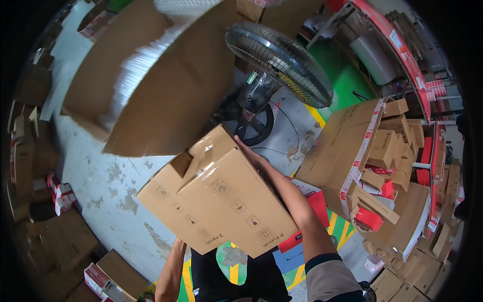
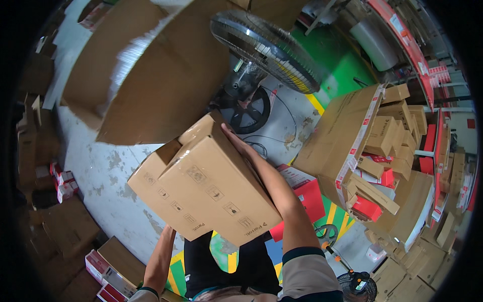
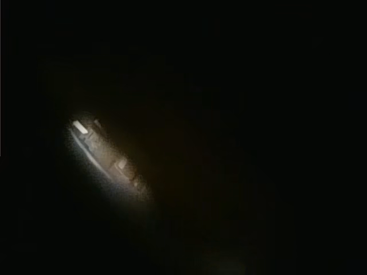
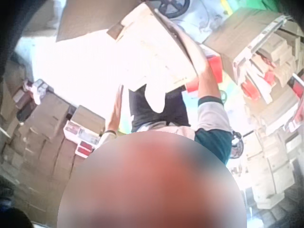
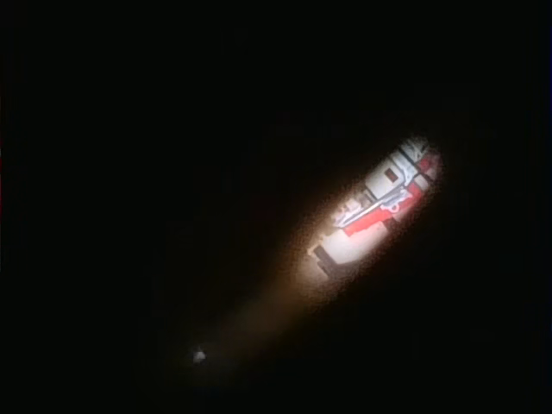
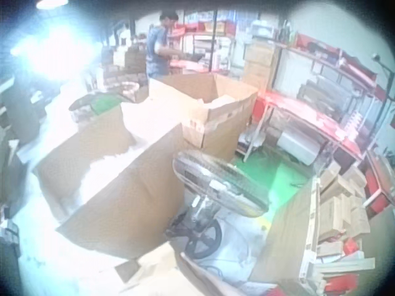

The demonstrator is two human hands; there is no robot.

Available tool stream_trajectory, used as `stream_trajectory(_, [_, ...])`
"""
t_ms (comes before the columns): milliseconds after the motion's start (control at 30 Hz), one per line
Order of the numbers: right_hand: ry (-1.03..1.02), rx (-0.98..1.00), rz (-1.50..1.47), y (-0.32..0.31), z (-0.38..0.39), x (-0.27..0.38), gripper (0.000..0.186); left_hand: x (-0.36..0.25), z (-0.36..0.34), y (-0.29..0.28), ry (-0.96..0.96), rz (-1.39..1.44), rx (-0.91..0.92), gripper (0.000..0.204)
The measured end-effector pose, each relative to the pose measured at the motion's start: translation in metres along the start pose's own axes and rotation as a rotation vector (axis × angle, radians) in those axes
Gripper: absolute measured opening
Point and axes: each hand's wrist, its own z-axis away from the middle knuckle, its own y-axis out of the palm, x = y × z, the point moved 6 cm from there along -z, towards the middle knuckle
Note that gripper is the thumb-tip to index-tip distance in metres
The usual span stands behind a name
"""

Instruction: The person picks small items from a large cardboard bin, places them on a red worktable, wraps them in pink bubble mailers, seals the mailers with tape, and stacks the finished packages. The person also handles shipping labels and a box cutter during the process.

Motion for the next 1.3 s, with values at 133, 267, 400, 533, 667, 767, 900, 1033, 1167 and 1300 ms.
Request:
stream_trajectory(133, [0.327,0.084,0.141,-0.04,-0.078,-0.004,0.102,0.021,-0.089,-0.011,0.079,0.097,-0.007,0.052])
stream_trajectory(267, [0.097,0.072,0.462,-0.033,-0.078,0.015,0.106,0.065,-0.162,-0.035,-0.367,0.164,-0.394,0.087])
stream_trajectory(400, [0.094,-0.255,0.913,-0.003,-0.028,-0.013,0.089,0.059,-0.206,0.014,0.015,0.173,0.201,0.087])
stream_trajectory(533, [0.255,-0.362,0.556,0.016,0.006,-0.042,0.078,0.055,-0.208,0.031,-0.049,0.264,0.138,0.085])
stream_trajectory(667, [0.096,-0.428,0.373,0.032,0.035,-0.015,0.07,0.015,-0.183,0.04,-0.036,0.32,0.072,0.084])
stream_trajectory(767, [-0.146,-0.551,0.306,0.05,0.091,0.013,0.056,-0.02,-0.147,0.038,-0.035,0.174,-0.081,0.082])
stream_trajectory(900, [-0.163,-0.482,0.355,0.079,0.204,0.014,0.045,-0.065,-0.112,0.045,-0.054,-0.295,-0.112,0.086])
stream_trajectory(1033, [0.088,-0.536,0.535,0.087,0.364,-0.026,0.044,-0.085,-0.106,0.051,-0.222,-0.579,-0.016,0.1])
stream_trajectory(1167, [0.321,-0.651,0.623,0.086,0.506,-0.082,0.051,-0.101,-0.104,0.052,-0.158,-0.553,-0.119,0.088])
stream_trajectory(1300, [0.653,-0.84,-0.094,0.095,0.571,-0.166,0.067,-0.102,-0.087,0.073,-0.173,-0.68,0.04,0.098])
